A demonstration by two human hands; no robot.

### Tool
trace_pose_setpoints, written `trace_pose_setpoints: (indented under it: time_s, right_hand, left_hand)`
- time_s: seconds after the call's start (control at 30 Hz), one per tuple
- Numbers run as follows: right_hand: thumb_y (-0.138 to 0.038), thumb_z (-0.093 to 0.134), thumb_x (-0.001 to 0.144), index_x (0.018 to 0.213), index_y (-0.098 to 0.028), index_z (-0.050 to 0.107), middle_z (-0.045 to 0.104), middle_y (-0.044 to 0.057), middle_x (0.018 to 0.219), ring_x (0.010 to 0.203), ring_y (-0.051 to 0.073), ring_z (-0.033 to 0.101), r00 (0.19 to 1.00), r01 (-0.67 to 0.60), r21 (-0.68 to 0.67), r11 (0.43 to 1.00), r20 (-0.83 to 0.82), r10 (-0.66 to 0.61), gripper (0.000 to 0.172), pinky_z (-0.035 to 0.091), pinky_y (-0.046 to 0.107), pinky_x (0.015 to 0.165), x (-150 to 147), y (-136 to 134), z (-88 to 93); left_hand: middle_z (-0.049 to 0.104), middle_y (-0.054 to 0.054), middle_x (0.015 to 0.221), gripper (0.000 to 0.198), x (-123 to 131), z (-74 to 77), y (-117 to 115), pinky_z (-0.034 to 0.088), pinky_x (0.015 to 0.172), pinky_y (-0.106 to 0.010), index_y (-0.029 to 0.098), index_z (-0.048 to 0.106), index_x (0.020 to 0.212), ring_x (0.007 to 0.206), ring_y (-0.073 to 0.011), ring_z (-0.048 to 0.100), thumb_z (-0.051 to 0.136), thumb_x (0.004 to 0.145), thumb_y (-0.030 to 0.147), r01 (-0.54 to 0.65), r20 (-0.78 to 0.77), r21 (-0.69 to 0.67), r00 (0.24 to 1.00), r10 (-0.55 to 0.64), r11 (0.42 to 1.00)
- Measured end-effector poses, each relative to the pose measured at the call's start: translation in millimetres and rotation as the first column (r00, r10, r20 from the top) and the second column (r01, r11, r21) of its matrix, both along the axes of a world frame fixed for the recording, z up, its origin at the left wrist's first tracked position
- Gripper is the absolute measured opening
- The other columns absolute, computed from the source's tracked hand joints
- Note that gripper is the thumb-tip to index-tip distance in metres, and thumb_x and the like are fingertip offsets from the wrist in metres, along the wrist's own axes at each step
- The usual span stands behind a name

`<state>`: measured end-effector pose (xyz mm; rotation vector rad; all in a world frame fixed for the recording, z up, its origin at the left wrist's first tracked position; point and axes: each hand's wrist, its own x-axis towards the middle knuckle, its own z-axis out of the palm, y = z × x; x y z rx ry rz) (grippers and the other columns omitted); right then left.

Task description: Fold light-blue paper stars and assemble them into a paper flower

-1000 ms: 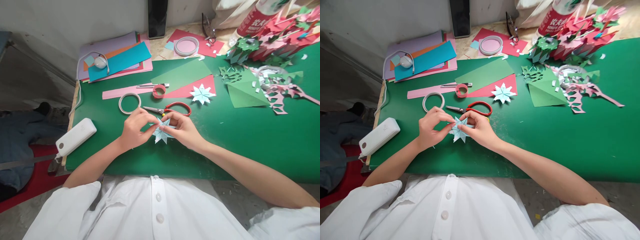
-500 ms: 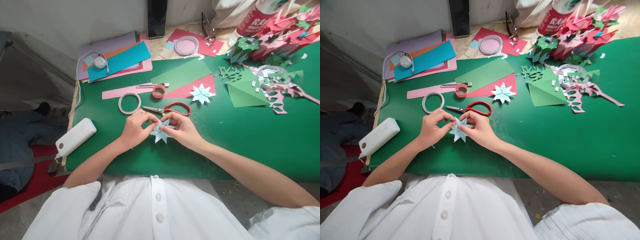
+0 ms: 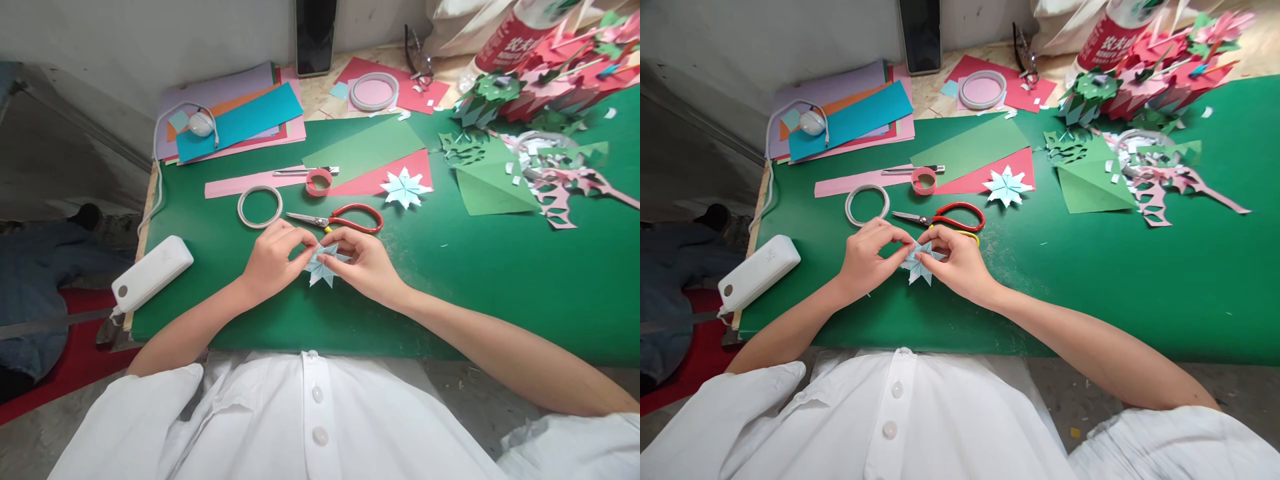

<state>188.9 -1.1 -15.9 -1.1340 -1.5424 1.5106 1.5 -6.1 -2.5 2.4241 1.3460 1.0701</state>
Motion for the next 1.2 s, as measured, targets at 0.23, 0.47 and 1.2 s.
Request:
trace_pose_setpoints:
  time_s: [0.23,0.47,1.2]
  right_hand:
    - [-0.039,0.073,0.08,0.098,-0.019,0.064,0.069,0.005,0.091,0.079,0.016,0.065,1.0,0.026,0.026,0.999,0.014,-0.027,0.029,0.053,0.026,0.067,-0.6,-1.5,-1.1]
    - [-0.034,0.071,0.082,0.098,-0.019,0.063,0.071,0.005,0.095,0.082,0.017,0.068,1.0,0.01,0.061,0.998,0.02,-0.012,0.023,0.054,0.026,0.066,-1.8,-4.4,-3.0]
    - [-0.049,0.07,0.084,0.091,-0.02,0.059,0.067,0.002,0.085,0.071,0.014,0.061,0.998,0.031,0.051,0.998,0.059,-0.034,0.031,0.05,0.026,0.064,-0.3,-3.9,5.6]
  left_hand:
    - [0.072,0.003,0.07,0.007,1.1,-0.2,-2.1,0.049,0.069,-0.025,0.021,0.067,0.079,0.069,-0.0128,0.063,0.067,0.084,0.016,-0.046,0.012,-0.068,0.999,0.047,0.997]
    - [0.074,0.005,0.074,0.031,0.3,2.0,-4.4,0.05,0.071,-0.024,0.022,0.062,0.11,0.077,-0.014,0.071,0.071,0.081,0.016,-0.122,0.001,-0.217,0.992,0.125,0.969]
    - [0.077,0.002,0.08,0.004,-1.5,12.7,-3.2,0.053,0.073,-0.024,0.021,0.068,0.086,0.076,-0.0131,0.072,0.067,0.084,0.017,-0.048,0.093,-0.214,0.993,0.069,0.976]
